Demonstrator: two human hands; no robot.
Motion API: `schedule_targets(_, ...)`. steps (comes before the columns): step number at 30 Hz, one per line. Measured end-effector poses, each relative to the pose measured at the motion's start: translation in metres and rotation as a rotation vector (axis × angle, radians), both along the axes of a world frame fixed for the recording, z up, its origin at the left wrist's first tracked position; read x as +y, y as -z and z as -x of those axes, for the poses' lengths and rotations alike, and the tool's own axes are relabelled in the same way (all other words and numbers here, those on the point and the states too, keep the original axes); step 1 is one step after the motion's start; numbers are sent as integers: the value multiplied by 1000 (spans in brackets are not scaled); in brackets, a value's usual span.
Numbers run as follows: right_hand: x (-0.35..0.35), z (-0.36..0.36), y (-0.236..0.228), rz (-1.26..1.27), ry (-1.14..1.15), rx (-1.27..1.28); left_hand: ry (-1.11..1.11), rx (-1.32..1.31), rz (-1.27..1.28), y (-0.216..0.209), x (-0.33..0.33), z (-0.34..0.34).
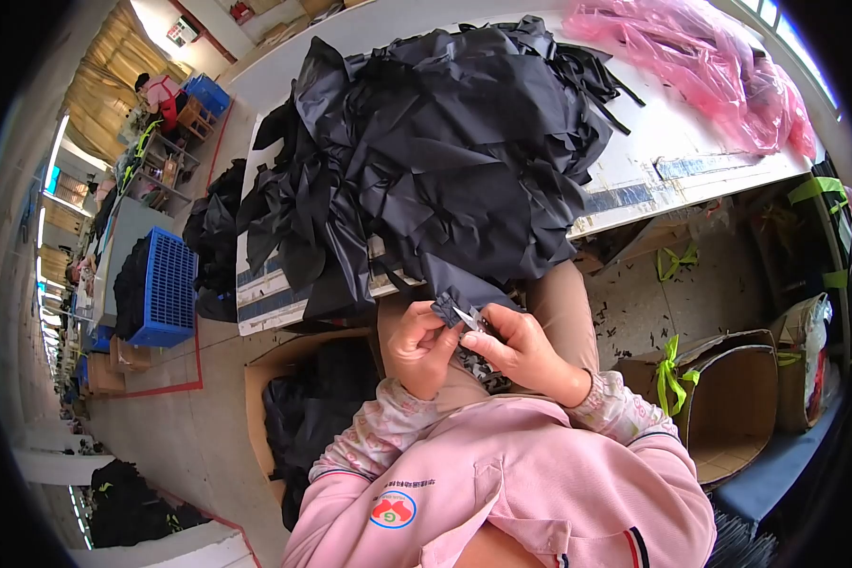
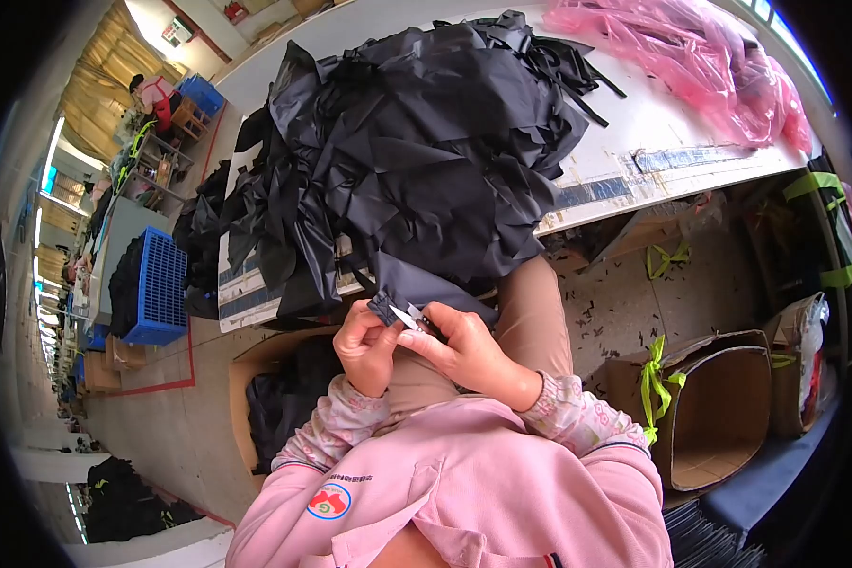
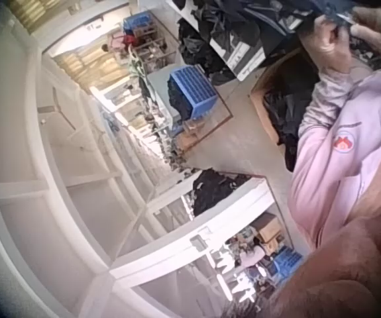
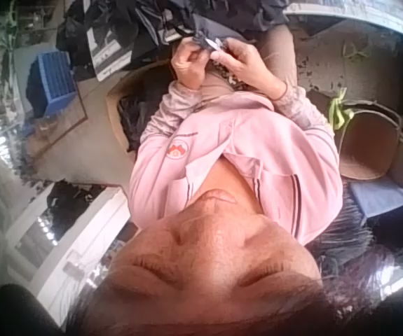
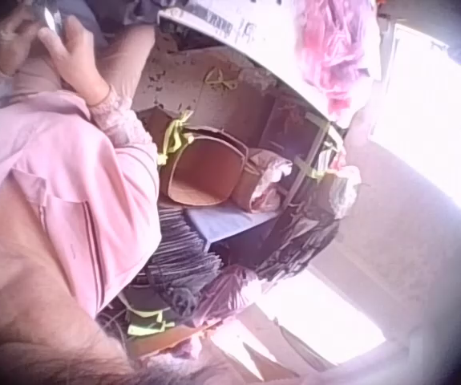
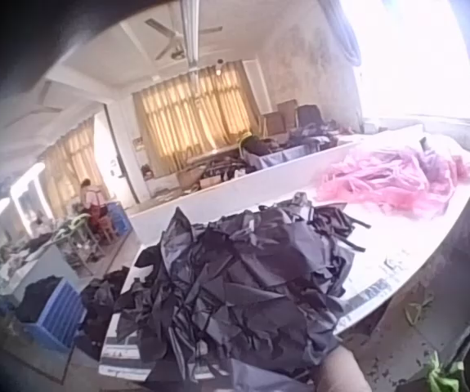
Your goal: The worker is using hand clippers to trim or separate black fabric pieces at a workstation.
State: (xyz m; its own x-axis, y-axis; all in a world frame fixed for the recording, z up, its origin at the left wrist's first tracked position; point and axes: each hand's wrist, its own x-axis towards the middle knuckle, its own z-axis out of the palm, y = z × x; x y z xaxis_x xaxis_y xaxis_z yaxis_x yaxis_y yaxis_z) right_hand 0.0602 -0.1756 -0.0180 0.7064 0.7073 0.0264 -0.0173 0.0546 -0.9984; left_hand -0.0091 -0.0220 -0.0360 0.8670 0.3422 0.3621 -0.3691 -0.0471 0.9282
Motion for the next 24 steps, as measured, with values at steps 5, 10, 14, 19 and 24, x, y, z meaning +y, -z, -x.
schedule_targets(5,2,-1,-8,51,120,-293,-23,-2,-38,-2,-2,0)
schedule_targets(10,1,-3,-9,74,106,-293,-49,-15,-81,5,-1,0)
schedule_targets(14,-1,-3,-3,82,112,-292,-73,-13,-111,6,-2,-2)
schedule_targets(19,-2,-3,-8,67,107,-261,-29,39,-127,4,0,2)
schedule_targets(24,-3,-4,-8,71,108,-289,-37,28,-203,1,0,2)
